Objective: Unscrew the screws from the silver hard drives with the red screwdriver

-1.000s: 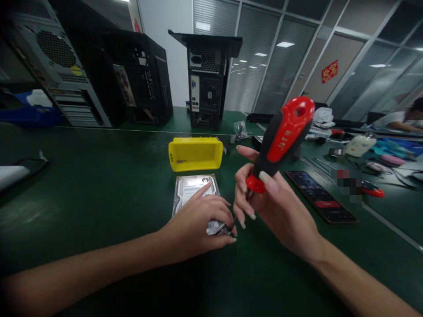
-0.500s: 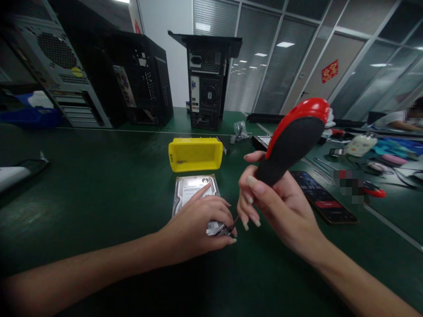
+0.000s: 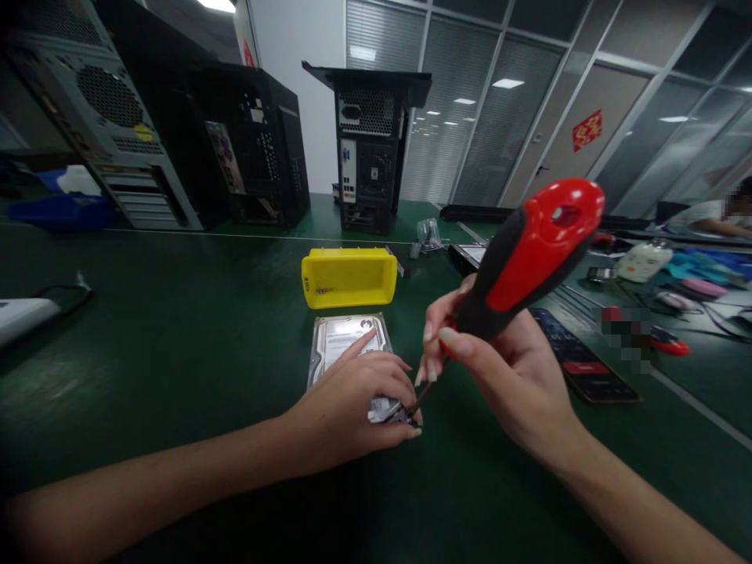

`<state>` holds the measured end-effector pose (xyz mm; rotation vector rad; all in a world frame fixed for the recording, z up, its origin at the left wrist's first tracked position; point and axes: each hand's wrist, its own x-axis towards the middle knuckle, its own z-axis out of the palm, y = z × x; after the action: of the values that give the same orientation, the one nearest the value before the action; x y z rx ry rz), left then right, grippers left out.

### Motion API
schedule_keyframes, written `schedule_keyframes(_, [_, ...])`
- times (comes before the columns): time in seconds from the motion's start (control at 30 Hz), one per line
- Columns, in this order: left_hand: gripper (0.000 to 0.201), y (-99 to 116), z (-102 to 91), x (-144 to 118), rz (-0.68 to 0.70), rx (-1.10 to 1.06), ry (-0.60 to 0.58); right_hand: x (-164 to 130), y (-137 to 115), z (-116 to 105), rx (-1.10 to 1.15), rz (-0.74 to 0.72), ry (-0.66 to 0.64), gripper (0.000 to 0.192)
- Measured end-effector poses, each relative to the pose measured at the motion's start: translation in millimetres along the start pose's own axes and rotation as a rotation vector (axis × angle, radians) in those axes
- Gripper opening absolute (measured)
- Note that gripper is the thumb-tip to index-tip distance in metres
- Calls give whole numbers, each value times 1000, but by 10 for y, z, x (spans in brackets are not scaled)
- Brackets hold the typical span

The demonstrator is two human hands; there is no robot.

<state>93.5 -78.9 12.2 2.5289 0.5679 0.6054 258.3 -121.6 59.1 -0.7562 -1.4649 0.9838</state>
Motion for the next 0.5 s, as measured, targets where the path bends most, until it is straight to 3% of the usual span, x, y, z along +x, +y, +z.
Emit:
schedule_keyframes(0.3, [9, -15, 24, -5, 4, 1, 23, -2, -13, -3, 134, 57, -7, 41])
schedule_keyframes(0.5, [9, -4, -8, -1, -4, -14, 2, 27, -2, -18, 78, -8, 191, 24])
